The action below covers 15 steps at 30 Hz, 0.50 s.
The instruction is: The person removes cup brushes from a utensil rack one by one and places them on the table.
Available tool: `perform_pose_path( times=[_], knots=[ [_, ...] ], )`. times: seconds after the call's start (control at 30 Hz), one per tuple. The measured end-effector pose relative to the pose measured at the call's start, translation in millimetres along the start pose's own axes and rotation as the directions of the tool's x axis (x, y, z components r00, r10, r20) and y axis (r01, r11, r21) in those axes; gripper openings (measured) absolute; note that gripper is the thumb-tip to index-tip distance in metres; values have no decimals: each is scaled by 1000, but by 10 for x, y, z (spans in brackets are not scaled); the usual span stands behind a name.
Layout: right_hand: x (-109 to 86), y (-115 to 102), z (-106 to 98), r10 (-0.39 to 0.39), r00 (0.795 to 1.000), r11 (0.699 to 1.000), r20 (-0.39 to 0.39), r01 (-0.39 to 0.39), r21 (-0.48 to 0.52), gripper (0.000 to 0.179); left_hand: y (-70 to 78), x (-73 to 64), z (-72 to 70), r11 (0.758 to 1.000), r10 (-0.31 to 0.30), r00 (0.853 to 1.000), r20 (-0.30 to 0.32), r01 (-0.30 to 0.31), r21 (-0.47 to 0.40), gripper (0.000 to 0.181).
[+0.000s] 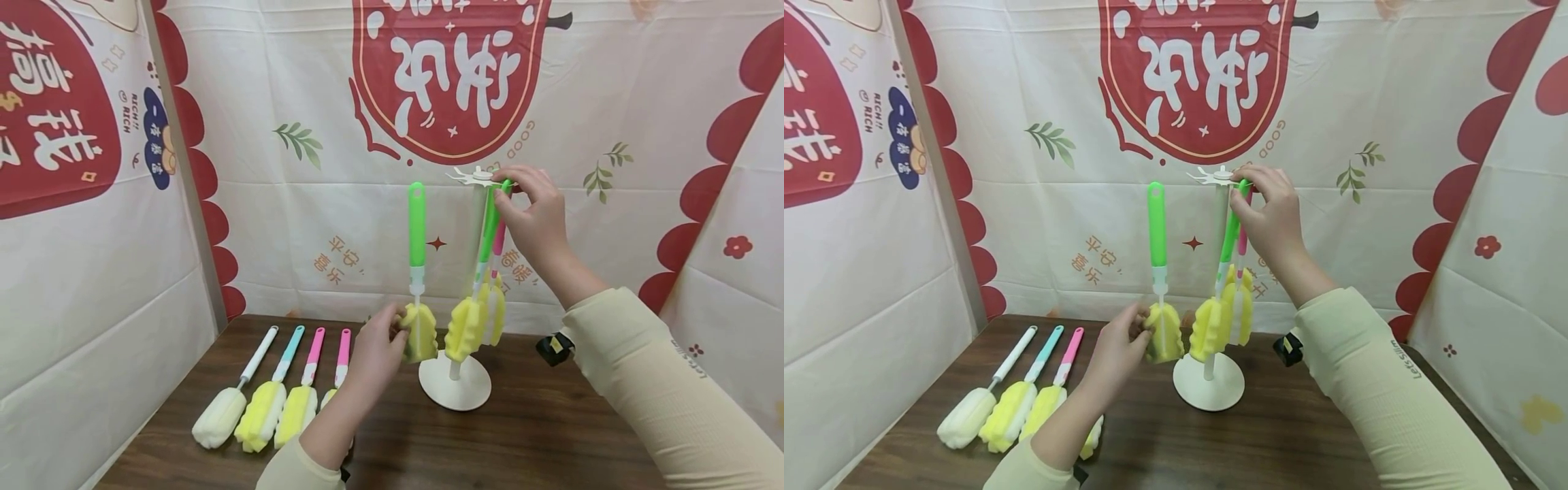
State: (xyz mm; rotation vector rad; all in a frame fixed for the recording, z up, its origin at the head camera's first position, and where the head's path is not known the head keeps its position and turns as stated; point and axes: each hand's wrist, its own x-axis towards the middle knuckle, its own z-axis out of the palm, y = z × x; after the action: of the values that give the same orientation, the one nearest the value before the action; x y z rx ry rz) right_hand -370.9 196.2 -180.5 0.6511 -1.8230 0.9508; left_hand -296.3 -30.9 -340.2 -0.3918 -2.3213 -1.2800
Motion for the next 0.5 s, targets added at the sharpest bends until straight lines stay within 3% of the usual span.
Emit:
perform_pose_path(
  times=[0.5],
  knots=[
    [-15, 2, 41, 3, 999, 1000, -36, -3, 1, 21, 36, -180, -130, 993, -71, 994, 80, 78, -87, 19]
  ],
)
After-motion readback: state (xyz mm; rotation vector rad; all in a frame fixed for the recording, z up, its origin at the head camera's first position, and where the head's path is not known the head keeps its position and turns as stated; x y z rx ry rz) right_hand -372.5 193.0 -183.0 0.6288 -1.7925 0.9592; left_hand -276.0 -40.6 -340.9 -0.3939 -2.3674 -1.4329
